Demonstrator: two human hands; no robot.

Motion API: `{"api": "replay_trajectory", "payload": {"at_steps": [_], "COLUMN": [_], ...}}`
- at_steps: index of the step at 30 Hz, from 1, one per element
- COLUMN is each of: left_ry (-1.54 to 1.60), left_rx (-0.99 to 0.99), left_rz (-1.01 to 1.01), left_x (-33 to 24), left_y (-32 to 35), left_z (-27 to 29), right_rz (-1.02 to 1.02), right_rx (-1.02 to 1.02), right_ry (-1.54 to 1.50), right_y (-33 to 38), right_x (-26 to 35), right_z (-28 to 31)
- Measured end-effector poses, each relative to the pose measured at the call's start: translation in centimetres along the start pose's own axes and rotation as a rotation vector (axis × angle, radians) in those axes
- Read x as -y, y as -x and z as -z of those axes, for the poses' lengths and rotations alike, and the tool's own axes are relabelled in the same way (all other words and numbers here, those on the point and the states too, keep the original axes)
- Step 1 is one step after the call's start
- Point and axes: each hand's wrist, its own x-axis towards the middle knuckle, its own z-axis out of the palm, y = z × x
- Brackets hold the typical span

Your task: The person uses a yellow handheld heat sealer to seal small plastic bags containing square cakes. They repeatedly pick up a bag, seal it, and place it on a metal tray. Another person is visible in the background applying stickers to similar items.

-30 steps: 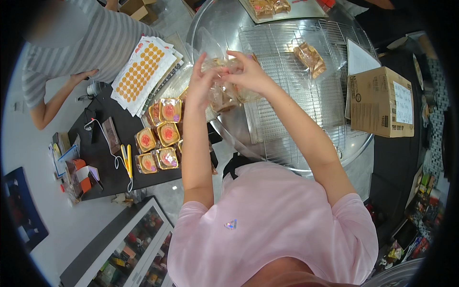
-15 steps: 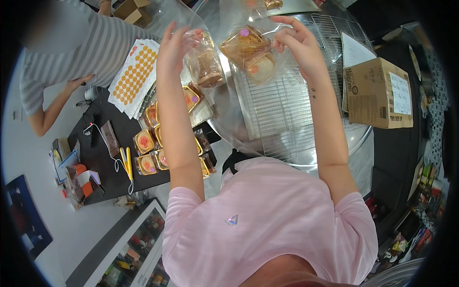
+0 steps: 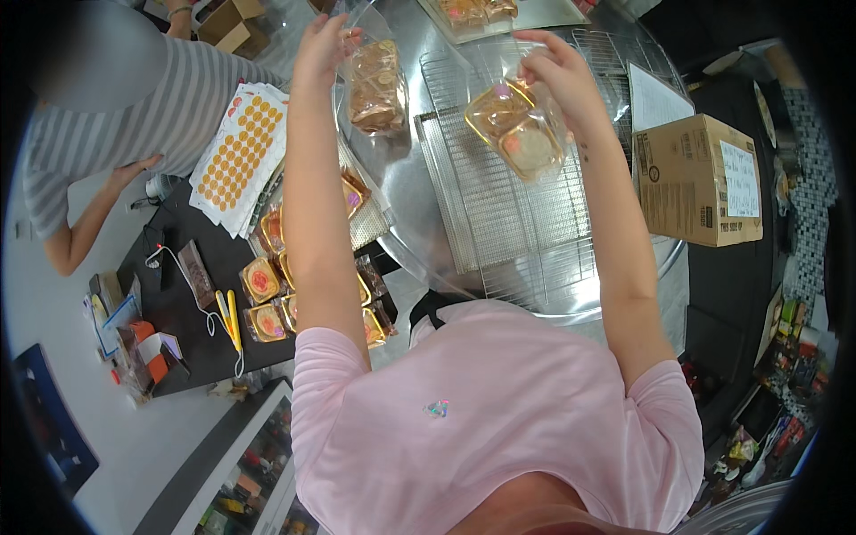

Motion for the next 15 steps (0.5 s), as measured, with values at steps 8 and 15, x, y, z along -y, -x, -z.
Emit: {"api": "replay_trajectory", "payload": {"at_steps": [8,15], "left_ry": [-0.07,-0.083], "left_rx": [-0.074,-0.254], "left_rz": [-0.077,-0.285], "left_x": [-2.3,0.4], "left_y": [-3.6,-9.1], "left_z": [-2.2,-2.2], "right_rz": [0.132,0.101], "right_rx": [-0.032,0.078], "right_ry": [0.05,0.179], "right_y": [-15.8,-26.6], "right_x": [0.6,-3.6], "right_z": [-4.8,-11.5]}}
